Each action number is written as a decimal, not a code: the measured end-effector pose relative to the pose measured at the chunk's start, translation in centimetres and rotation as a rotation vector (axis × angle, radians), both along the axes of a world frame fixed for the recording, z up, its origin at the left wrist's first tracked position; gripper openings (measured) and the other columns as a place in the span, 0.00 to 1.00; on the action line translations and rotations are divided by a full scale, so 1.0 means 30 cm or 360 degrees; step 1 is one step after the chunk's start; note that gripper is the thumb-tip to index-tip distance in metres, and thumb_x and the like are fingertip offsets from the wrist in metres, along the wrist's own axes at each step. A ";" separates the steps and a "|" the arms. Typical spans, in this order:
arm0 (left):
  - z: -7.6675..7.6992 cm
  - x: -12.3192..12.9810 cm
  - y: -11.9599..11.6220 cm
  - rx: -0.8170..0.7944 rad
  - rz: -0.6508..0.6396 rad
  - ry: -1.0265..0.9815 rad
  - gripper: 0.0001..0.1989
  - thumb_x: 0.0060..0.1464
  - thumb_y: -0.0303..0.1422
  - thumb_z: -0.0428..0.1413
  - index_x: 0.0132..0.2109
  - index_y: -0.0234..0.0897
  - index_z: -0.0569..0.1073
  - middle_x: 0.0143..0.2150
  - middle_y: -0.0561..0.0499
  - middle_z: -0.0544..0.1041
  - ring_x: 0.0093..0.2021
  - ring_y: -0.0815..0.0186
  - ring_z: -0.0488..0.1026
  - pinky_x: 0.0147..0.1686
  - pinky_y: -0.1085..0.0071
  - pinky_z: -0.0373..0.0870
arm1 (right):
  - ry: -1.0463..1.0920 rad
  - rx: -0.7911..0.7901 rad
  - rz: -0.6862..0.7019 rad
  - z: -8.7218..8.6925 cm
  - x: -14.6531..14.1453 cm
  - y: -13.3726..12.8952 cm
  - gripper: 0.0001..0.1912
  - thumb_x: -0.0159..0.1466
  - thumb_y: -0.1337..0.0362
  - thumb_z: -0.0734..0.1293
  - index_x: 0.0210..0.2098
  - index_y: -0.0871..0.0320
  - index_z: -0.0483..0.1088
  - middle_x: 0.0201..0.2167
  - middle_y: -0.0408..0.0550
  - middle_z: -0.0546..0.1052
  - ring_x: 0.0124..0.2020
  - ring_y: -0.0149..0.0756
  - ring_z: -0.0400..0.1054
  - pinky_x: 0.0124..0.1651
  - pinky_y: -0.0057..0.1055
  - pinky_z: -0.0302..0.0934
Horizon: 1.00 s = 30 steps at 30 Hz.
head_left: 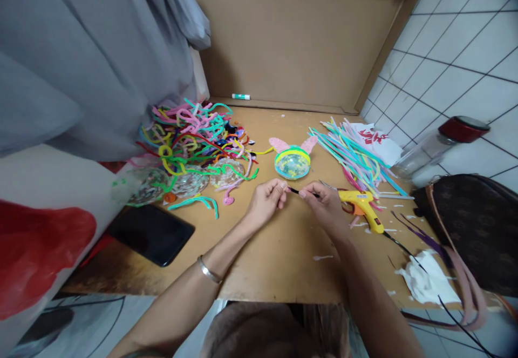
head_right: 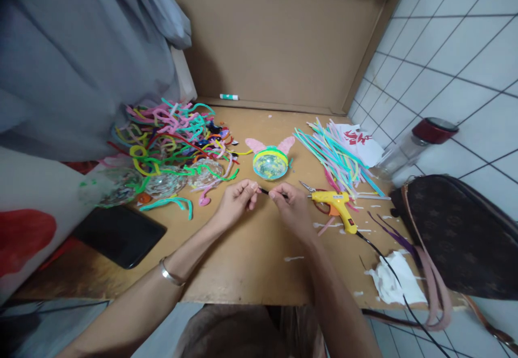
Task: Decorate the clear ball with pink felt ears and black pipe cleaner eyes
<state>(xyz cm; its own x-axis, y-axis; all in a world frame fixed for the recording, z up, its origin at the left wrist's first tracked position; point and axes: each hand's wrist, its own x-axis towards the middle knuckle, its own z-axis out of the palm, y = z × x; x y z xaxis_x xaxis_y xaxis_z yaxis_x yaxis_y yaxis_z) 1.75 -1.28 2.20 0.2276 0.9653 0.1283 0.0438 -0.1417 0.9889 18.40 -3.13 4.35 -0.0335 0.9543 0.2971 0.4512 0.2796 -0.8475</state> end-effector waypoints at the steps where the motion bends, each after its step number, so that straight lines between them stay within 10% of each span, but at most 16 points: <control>1: 0.001 -0.005 0.004 0.0070 0.0072 0.0037 0.17 0.60 0.43 0.48 0.33 0.34 0.71 0.21 0.56 0.67 0.19 0.73 0.60 0.23 0.76 0.59 | -0.0034 0.0009 -0.0013 -0.003 0.004 0.001 0.11 0.58 0.58 0.63 0.23 0.57 0.67 0.19 0.39 0.69 0.22 0.30 0.60 0.26 0.27 0.51; 8: -0.019 -0.024 0.012 0.1055 0.0179 0.0619 0.12 0.62 0.33 0.49 0.42 0.34 0.77 0.34 0.46 0.77 0.34 0.67 0.73 0.37 0.72 0.69 | -0.0703 0.0227 -0.0193 -0.050 0.009 0.000 0.12 0.63 0.59 0.62 0.26 0.56 0.70 0.19 0.42 0.71 0.21 0.32 0.60 0.28 0.29 0.46; 13: -0.057 -0.018 0.010 0.1199 0.0056 0.1068 0.15 0.63 0.29 0.45 0.45 0.34 0.76 0.35 0.44 0.76 0.33 0.67 0.73 0.33 0.73 0.68 | -0.1096 0.0461 -0.0132 -0.061 0.001 -0.001 0.14 0.66 0.62 0.59 0.28 0.57 0.71 0.22 0.45 0.74 0.23 0.34 0.62 0.30 0.31 0.45; 19: -0.055 -0.006 0.004 0.0932 0.0009 0.1126 0.11 0.57 0.27 0.49 0.30 0.33 0.74 0.26 0.50 0.72 0.26 0.70 0.66 0.29 0.74 0.62 | -0.1181 0.0623 -0.0010 -0.060 -0.001 0.004 0.18 0.69 0.63 0.56 0.26 0.58 0.68 0.20 0.45 0.74 0.24 0.33 0.63 0.34 0.32 0.46; 30: -0.002 0.044 -0.011 -0.0364 0.0233 -0.0411 0.08 0.40 0.33 0.58 0.27 0.32 0.73 0.18 0.58 0.67 0.17 0.78 0.56 0.20 0.78 0.52 | -0.0449 0.0324 -0.0104 -0.048 -0.034 -0.015 0.12 0.66 0.60 0.61 0.28 0.55 0.69 0.22 0.42 0.73 0.23 0.32 0.62 0.29 0.29 0.50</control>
